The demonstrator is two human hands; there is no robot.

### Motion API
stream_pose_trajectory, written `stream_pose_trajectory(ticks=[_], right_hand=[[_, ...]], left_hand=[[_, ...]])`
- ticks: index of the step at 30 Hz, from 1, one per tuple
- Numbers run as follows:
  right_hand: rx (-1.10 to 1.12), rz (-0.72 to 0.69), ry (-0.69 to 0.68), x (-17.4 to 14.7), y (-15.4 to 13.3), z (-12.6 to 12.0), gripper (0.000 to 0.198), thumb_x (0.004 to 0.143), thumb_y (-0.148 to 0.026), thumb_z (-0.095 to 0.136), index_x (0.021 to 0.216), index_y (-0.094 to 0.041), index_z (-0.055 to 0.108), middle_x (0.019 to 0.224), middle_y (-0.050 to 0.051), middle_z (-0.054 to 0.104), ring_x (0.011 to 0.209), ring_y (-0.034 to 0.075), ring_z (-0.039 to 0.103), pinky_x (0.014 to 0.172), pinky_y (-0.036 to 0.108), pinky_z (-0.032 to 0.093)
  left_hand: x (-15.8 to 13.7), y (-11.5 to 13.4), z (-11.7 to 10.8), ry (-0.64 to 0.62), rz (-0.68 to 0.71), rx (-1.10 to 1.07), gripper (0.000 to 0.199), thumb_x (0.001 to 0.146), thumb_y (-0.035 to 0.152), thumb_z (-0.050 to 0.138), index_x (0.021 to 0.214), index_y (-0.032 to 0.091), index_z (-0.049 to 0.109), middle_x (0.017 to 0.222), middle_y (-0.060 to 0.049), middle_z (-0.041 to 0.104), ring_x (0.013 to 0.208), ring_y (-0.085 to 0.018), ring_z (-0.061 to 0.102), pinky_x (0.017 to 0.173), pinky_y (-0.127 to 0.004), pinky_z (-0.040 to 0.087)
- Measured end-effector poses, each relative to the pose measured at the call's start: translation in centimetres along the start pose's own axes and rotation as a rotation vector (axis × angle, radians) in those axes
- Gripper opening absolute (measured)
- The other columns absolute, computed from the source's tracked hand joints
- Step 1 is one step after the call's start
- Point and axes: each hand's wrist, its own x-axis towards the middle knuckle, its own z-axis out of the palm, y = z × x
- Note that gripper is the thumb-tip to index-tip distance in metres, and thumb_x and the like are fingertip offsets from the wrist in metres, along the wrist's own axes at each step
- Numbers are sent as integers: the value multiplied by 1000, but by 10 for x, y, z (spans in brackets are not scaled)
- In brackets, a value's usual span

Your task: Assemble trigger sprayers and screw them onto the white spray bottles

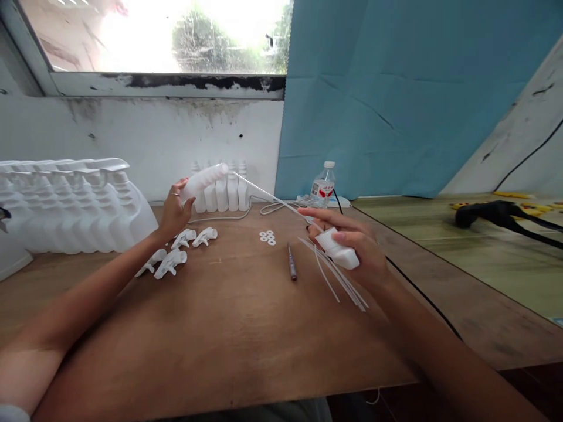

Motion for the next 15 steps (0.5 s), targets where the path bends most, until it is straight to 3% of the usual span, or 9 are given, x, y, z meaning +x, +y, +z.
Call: stream_pose_trajectory(ticks=[8, 15], right_hand=[[-64, 62, -44, -1, 5, -6, 45, 81, -29, 45, 118, -19, 69, 67, 5, 47, 63, 18, 40, 61, 35, 28], [72, 93, 77, -1, -5, -4, 47, 71, -34, 52, 108, -17, 74, 65, 5, 48, 65, 19, 42, 59, 31, 31]], left_hand=[[-8, 10, 2, -68, 127, 10, 39, 92, 23, 47, 129, 16, 39, 143, -16, 44, 139, -24, 34, 119, -46, 17], [-9, 2, 1, -30, 138, -38, 39, 92, 29, 48, 129, 18, 40, 140, -17, 46, 136, -28, 39, 116, -53, 23]])
